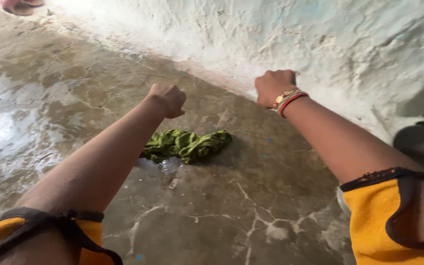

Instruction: The person wrings a cloth into a bucket of water and then uses it to wipe the floor by hand, covering different areas of the surface.

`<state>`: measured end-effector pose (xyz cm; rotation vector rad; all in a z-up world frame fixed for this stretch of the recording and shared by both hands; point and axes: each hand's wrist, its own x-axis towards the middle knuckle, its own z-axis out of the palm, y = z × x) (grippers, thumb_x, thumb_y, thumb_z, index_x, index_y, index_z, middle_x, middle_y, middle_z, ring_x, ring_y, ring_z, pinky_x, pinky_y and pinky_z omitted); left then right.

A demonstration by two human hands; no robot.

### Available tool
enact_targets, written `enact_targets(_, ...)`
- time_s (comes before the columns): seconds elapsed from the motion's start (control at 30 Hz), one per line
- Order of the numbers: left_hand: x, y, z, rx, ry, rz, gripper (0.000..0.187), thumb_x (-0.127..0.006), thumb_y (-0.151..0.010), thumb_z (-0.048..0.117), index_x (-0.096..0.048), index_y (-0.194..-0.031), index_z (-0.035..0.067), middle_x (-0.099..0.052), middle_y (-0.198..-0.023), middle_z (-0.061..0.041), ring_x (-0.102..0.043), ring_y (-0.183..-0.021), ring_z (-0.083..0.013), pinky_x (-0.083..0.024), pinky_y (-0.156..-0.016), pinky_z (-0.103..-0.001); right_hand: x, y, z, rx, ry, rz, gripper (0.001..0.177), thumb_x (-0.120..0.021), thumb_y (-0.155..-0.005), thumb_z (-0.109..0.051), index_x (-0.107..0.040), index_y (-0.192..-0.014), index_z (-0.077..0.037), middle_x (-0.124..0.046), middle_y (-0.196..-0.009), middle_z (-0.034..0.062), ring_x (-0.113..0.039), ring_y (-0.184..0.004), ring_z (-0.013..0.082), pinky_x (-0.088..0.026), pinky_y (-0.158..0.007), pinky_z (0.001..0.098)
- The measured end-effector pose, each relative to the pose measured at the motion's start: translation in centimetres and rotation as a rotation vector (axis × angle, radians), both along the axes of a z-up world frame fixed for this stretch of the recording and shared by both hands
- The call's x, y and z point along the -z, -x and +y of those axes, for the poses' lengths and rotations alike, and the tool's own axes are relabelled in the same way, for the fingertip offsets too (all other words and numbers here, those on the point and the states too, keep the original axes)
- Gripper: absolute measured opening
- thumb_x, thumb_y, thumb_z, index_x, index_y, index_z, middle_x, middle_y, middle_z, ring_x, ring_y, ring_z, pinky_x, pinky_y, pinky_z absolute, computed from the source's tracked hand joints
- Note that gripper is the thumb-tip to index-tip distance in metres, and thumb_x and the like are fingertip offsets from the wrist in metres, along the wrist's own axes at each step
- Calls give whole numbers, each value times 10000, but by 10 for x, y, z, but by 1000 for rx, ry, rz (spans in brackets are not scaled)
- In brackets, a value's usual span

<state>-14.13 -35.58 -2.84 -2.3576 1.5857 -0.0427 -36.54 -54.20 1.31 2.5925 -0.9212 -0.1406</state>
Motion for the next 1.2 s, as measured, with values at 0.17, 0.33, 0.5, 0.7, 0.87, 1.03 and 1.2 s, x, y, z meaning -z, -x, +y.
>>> enact_targets(0.17, 33, -58, 46, -31, -48, 42, 523, -688, -930, 488, -610, -1296, 123, -697, -1253, -120, -672, -1166, -338, -549, -916, -489, 29, -67, 51, -73, -112, 43, 282, -689, -857, -274, -786, -1078, -128, -761, -1126, 157, -743, -1024, 361, -586, -828, 512)
enact_targets(0.33, 77, -94, 99, -105, -59, 136, 557, -617, -948, 553, -556, -1327, 150, -702, -1230, -126, -663, -1191, -341, -525, -949, -553, 107, -114, 85, -17, -362, 89, 641, -578, -913, -643, -657, -1314, -150, -679, -1294, 183, -636, -1223, 401, -513, -996, 578)
enact_targets(0.5, 129, -90, 105, -370, 108, 422, 719, -388, -956, 699, -405, -1493, 220, -423, -1536, -124, -377, -1443, -366, -267, -1127, -688, 211, -131, 95, 189, -607, 14, 858, -389, -964, -744, -506, -1477, -65, -631, -1393, 237, -595, -1314, 436, -464, -1100, 560)
enact_targets(0.7, 223, -48, 99, -728, 424, 514, 930, -268, -923, 809, -141, -1638, 228, 28, -1679, -256, 63, -1531, -503, 96, -1154, -687, 259, -166, 140, 640, -855, -310, 1211, -467, -821, -858, -30, -1638, -79, 63, -1628, 428, 58, -1493, 618, -140, -1155, 741)
enact_targets(0.87, 242, -65, 84, -804, 610, 418, 948, -303, -904, 817, -192, -1630, 217, -8, -1680, -267, 71, -1546, -466, 158, -1162, -649, 274, -201, 169, 704, -591, -528, 1223, -567, -776, -846, -170, -1598, -32, 121, -1622, 412, 187, -1479, 584, -24, -1155, 729)
enact_targets(1.03, 237, -107, 68, -877, 622, 348, 948, -476, -885, 725, -204, -1629, 204, -64, -1699, -194, 36, -1558, -446, 144, -1184, -615, 296, -244, 178, 473, -394, -583, 1081, -618, -821, -741, -256, -1599, -82, -82, -1625, 364, 85, -1484, 597, -49, -1170, 739)
enact_targets(1.2, 253, -190, 65, -670, 700, 229, 949, -537, -894, 686, -220, -1632, 182, -116, -1703, -201, -35, -1561, -410, 119, -1194, -615, 313, -304, 148, -33, -267, -641, 881, -657, -884, -611, -346, -1617, -235, -257, -1615, 301, -7, -1474, 595, -105, -1150, 759)
